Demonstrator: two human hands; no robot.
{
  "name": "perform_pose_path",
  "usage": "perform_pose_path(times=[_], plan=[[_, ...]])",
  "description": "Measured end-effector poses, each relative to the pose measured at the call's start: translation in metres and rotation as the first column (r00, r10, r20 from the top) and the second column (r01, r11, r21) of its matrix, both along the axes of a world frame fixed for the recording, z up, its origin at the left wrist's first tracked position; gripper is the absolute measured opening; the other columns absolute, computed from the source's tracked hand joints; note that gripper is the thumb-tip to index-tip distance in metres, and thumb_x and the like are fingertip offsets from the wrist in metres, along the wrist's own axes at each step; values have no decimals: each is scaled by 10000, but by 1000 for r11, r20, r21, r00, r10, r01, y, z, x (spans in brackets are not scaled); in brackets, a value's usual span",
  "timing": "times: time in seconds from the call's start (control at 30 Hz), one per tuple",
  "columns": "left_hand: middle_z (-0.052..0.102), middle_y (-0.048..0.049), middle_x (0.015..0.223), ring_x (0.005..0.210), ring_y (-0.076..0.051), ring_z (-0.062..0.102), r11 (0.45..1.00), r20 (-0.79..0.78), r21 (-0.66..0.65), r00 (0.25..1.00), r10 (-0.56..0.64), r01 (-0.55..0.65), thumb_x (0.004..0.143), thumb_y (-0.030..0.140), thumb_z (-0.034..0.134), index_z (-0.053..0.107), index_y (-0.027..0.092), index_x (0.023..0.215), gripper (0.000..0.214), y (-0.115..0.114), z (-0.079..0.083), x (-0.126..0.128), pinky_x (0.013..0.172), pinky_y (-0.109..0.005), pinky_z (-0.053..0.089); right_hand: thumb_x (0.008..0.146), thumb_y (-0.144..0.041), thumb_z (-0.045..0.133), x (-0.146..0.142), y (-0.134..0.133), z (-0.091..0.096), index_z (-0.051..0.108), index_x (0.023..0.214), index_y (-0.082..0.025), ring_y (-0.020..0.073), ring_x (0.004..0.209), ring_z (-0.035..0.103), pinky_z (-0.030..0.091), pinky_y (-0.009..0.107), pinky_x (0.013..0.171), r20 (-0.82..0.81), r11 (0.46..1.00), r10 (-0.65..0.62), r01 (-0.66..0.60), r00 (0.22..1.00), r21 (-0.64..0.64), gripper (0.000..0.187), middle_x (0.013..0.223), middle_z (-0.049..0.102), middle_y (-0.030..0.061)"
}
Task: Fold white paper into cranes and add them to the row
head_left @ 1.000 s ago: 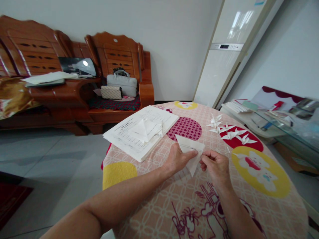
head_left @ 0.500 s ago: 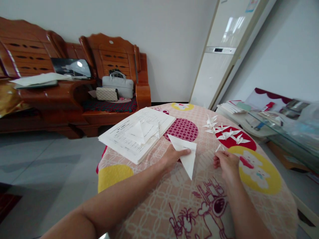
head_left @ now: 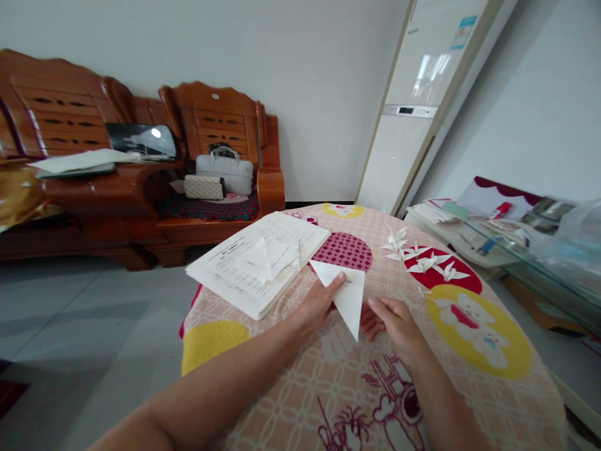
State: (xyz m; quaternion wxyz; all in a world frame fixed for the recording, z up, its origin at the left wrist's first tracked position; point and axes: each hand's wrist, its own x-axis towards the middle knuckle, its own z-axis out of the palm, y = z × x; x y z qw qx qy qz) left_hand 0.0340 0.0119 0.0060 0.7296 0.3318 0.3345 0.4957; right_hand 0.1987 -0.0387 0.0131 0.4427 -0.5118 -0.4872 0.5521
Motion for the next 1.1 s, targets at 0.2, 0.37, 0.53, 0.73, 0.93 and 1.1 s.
perform_pose_path(times=[0.2,0.37,0.53,0.73,0.93,1.1], plan=[[659,-38,800,622,-119,572,1000,5,-3,1000,25,-25,702,560,733,619,143,1027,541,2,-3,0,572,-232,461,780,-514,649,-9,-3,0,650,740,-138,150,519,647,470,203,444,34,997,73,-74,997,23,378,624,694,43],[644,-31,761,591,-112,559,1000,13,-18,1000,-4,4,698,595,716,603,136,950,536,0,-2,3,543,-224,448,770,-493,664,-12,-3,-3,658,717,-140,147,509,641,464,200,437,45,997,58,-60,997,43,356,601,686,36],[673,-54,746,607,-146,591,998,45,-52,998,38,-36,702,668,665,601,149,947,577,3,-5,4,557,-245,478,784,-500,658,-12,-3,-1,680,730,-134,147,521,643,482,209,456,44,996,46,-49,998,80,371,620,695,49],[668,-83,655,590,-195,615,989,42,-150,999,16,-10,685,778,568,593,155,795,634,9,-12,4,526,-282,486,748,-520,684,-13,-2,-2,690,754,-122,146,494,641,477,213,430,37,998,44,-46,998,43,398,647,697,56],[675,-69,700,616,-184,623,979,87,-202,995,47,-28,662,755,620,574,159,785,610,10,-16,7,552,-274,499,792,-459,646,-18,-2,-9,692,776,-125,147,504,639,472,211,432,82,992,87,-94,993,84,337,642,687,40],[680,-82,772,694,-192,638,994,64,-92,995,73,-67,694,736,609,601,138,857,620,9,-11,6,613,-275,501,792,-333,613,-20,-2,-6,688,749,-134,156,521,624,492,228,472,182,986,-33,2,983,166,217,608,677,29]])
